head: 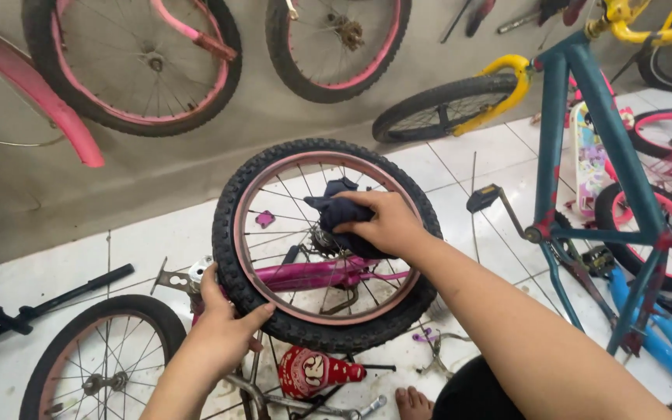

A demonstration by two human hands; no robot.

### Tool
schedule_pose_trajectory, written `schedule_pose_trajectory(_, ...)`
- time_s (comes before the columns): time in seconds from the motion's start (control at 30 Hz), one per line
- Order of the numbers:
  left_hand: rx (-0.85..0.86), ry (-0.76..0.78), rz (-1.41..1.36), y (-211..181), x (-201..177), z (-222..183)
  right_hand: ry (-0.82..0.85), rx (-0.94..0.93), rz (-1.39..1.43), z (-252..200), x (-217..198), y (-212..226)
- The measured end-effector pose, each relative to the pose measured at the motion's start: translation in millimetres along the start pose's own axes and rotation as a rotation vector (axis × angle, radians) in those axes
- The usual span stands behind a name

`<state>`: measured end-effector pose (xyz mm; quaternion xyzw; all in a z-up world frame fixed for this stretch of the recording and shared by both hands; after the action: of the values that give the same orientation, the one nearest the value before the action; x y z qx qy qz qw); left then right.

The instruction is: Cleaning a bicycle wheel by brushing the hub and wiping the rim with a cloth.

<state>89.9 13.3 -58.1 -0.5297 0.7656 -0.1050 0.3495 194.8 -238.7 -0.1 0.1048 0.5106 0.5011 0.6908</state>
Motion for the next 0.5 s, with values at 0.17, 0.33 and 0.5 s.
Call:
schedule_pose_trajectory(0.17,0.026,-0.012,-0.042,0.6,1.2,10.3,0.000,0.124,0.113,3.9,-4.6,-11.9)
schedule_pose_trajectory(0.33,-0.004,-0.025,-0.027,-1.4,1.2,-1.5,-0.048,0.143,0.256,-7.3,-4.6,-36.1)
schedule_pose_trajectory(0.5,-0.044,-0.045,0.092,-1.4,0.2,-6.1,-0.515,0.242,0.780,-24.6,-42.2,-86.8)
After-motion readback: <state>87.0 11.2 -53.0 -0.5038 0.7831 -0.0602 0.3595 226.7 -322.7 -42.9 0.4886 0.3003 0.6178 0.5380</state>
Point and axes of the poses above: each hand's wrist, its own z-axis towards the middle knuckle, its own x-axis out of the palm, y = z × x, the point moved 10 cm from there along z, towards the middle knuckle, and after that the axes turned 14 degrees about -x, right-handed, at the moved point
